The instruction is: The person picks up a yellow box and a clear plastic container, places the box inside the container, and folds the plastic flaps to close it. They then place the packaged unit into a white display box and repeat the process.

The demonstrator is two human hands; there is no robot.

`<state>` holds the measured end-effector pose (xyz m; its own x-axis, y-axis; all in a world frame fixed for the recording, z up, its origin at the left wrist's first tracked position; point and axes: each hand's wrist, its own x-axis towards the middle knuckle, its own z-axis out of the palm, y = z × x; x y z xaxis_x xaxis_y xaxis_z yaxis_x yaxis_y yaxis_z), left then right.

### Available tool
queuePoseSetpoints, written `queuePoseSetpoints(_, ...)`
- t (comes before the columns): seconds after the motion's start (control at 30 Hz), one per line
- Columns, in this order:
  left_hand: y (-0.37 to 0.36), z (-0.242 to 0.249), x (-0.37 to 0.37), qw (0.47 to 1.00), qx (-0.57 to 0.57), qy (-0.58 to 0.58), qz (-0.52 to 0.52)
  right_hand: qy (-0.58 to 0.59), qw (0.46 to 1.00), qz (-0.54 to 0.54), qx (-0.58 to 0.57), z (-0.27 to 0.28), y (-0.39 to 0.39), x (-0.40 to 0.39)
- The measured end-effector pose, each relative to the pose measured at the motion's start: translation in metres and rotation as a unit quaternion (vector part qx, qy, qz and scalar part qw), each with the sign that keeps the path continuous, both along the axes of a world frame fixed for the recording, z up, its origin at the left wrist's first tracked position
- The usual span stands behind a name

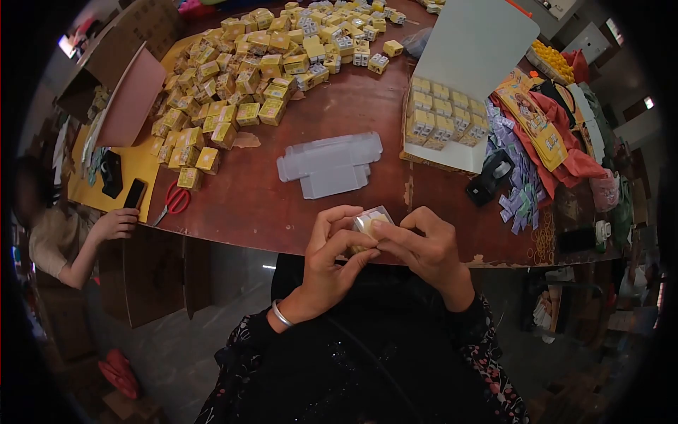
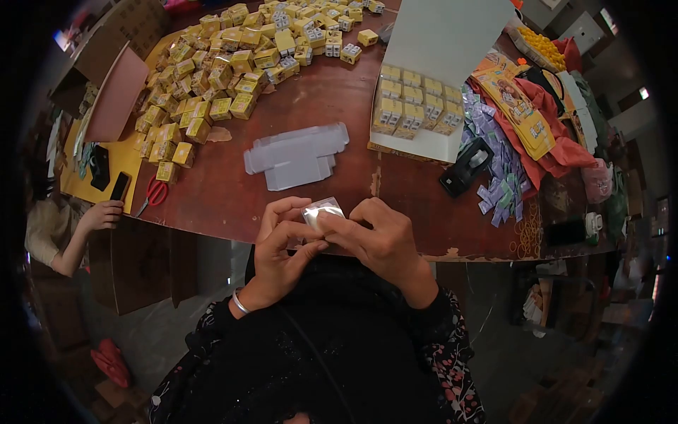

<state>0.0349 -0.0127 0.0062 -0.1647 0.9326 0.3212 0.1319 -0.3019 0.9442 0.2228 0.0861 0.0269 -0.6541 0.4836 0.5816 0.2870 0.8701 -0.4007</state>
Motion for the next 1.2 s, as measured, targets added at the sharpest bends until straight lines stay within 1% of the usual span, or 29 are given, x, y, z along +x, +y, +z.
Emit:
queuePoseSetpoints(0.07, 0.001, 0.002, 0.002, 1.000, 0.008, 0.011, 0.001, -0.070, 0.997, 0.000, 0.009, 0.003, 0.006, 0.004)
queuePoseSetpoints(0.13, 0.003, 0.003, 0.002, 0.999, 0.034, 0.039, 0.007, -0.079, 0.990, 0.024, -0.113, 0.014, 0.009, 0.006)
queuePoseSetpoints(0.17, 0.005, 0.003, 0.002, 0.995, 0.073, 0.064, 0.010, -0.082, 0.981, 0.036, -0.174, 0.017, 0.012, 0.007)
queuePoseSetpoints(0.2, 0.006, 0.002, 0.002, 0.990, 0.112, 0.089, 0.012, -0.021, 0.956, 0.055, -0.288, 0.016, 0.013, 0.012)
queuePoseSetpoints(0.23, 0.008, 0.000, 0.002, 0.982, 0.150, 0.114, 0.014, 0.040, 0.914, 0.072, -0.397, 0.015, 0.015, 0.021)
queuePoseSetpoints(0.27, 0.010, -0.003, -0.001, 0.973, 0.174, 0.150, 0.021, 0.100, 0.857, 0.089, -0.498, 0.012, 0.016, 0.026)
queuePoseSetpoints(0.3, 0.012, -0.006, -0.005, 0.962, 0.197, 0.185, 0.029, 0.150, 0.834, 0.094, -0.523, 0.009, 0.018, 0.025)
queuePoseSetpoints(0.33, 0.013, -0.008, -0.007, 0.950, 0.219, 0.221, 0.034, 0.144, 0.817, 0.077, -0.553, 0.009, 0.015, 0.024)
queuePoseSetpoints(0.4, 0.011, -0.009, -0.002, 0.951, 0.219, 0.220, 0.006, 0.137, 0.781, 0.037, -0.608, 0.012, 0.005, 0.014)
queuePoseSetpoints(0.43, 0.012, -0.009, 0.001, 0.951, 0.219, 0.218, -0.008, 0.149, 0.766, 0.044, -0.624, 0.013, 0.003, 0.010)
queuePoseSetpoints(0.47, 0.017, -0.008, 0.001, 0.926, 0.272, 0.262, -0.006, 0.138, 0.772, 0.039, -0.620, 0.013, 0.000, 0.006)
queuePoseSetpoints(0.53, 0.021, -0.010, 0.004, 0.912, 0.297, 0.283, 0.010, 0.113, 0.784, 0.031, -0.610, 0.016, -0.001, 0.002)
queuePoseSetpoints(0.57, 0.022, -0.011, 0.004, 0.904, 0.310, 0.294, 0.018, 0.120, 0.761, 0.030, -0.637, 0.022, 0.002, 0.003)
queuePoseSetpoints(0.67, 0.023, -0.012, 0.002, 0.886, 0.311, 0.344, 0.002, 0.134, 0.744, 0.012, -0.654, 0.022, 0.006, 0.002)
queuePoseSetpoints(0.77, 0.023, -0.010, -0.004, 0.895, 0.287, 0.341, -0.016, 0.095, 0.874, -0.027, -0.476, 0.023, 0.031, 0.018)
queuePoseSetpoints(0.8, 0.024, -0.013, -0.005, 0.904, 0.275, 0.328, -0.003, 0.073, 0.894, -0.101, -0.431, 0.039, 0.043, 0.026)
queuePoseSetpoints(0.87, 0.023, -0.017, -0.011, 0.917, 0.237, 0.322, 0.013, 0.064, 0.913, -0.199, -0.350, 0.066, 0.071, 0.046)
queuePoseSetpoints(0.93, 0.023, -0.020, -0.016, 0.929, 0.193, 0.314, 0.025, -0.013, 0.936, -0.246, -0.251, 0.069, 0.113, 0.080)
queuePoseSetpoints(1.0, 0.022, -0.024, -0.018, 0.941, 0.147, 0.302, 0.033, -0.072, 0.944, -0.271, -0.177, 0.062, 0.151, 0.103)
queuePoseSetpoints(1.03, 0.023, -0.026, -0.019, 0.947, 0.123, 0.296, 0.036, -0.132, 0.943, -0.268, -0.148, 0.058, 0.166, 0.109)
queuePoseSetpoints(1.13, 0.026, -0.029, -0.021, 0.948, 0.102, 0.299, 0.031, -0.225, 0.943, -0.231, -0.081, 0.041, 0.193, 0.112)
queuePoseSetpoints(1.2, 0.029, -0.029, -0.027, 0.948, 0.089, 0.303, 0.041, -0.193, 0.948, -0.220, -0.124, 0.031, 0.200, 0.105)
